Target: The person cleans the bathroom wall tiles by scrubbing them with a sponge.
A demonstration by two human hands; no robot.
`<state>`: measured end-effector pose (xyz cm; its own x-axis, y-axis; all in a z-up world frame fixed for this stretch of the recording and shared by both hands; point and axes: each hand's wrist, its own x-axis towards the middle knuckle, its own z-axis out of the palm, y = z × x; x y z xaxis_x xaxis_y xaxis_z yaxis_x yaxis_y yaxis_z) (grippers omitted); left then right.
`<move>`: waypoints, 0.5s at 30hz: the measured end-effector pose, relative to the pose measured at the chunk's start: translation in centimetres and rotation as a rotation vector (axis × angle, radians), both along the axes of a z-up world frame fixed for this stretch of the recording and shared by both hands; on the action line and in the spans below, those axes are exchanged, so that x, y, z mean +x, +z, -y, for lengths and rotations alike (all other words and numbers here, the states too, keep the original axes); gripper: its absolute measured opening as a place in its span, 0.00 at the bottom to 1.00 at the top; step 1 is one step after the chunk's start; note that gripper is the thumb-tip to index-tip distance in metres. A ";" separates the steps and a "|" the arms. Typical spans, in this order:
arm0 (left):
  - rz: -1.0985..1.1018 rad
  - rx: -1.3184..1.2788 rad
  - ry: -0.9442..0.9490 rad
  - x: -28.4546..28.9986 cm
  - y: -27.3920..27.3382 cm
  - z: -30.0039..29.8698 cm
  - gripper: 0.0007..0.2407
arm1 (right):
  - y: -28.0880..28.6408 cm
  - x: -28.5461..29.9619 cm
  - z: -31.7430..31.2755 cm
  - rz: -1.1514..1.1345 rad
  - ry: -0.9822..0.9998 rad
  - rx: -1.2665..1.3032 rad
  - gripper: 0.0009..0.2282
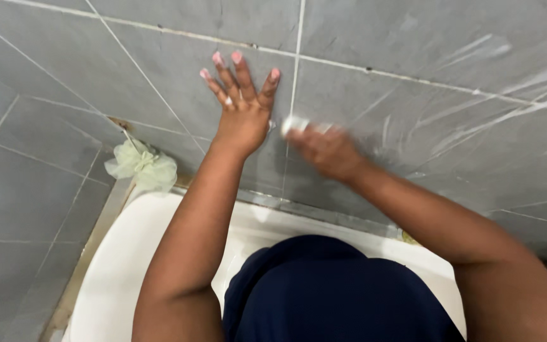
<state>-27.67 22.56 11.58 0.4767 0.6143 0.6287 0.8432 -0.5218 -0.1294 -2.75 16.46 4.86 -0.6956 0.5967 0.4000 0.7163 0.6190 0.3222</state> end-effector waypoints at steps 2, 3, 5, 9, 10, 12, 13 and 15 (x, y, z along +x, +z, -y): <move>0.116 -0.072 -0.121 -0.1 0.0 0.2 0.46 | -5.2 -0.7 1.2 -0.002 0.152 -0.238 0.26; 0.116 -0.070 -0.121 -0.1 0.1 0.4 0.46 | -5.9 -0.6 1.2 -0.001 0.152 -0.236 0.26; 0.046 -0.018 -0.052 0.0 0.1 0.6 0.45 | -4.3 -1.5 1.4 0.005 0.109 -0.227 0.25; 0.049 0.038 -0.043 -0.2 -0.4 0.1 0.45 | 4.8 -1.0 0.5 -0.009 -0.052 0.381 0.21; 0.048 0.017 -0.040 -0.3 -0.5 0.3 0.45 | 5.8 -1.0 1.3 -0.010 -0.050 0.375 0.21; 0.052 0.011 -0.045 -0.1 -0.3 0.1 0.45 | 5.5 0.0 2.0 -0.285 -0.098 0.466 0.19; 0.026 -0.011 -0.025 -0.1 -0.2 0.2 0.45 | 4.0 0.3 2.1 -0.161 -0.072 0.373 0.19; 0.003 -0.030 -0.010 -0.2 0.1 0.3 0.44 | -0.5 0.2 2.4 0.021 0.024 0.084 0.21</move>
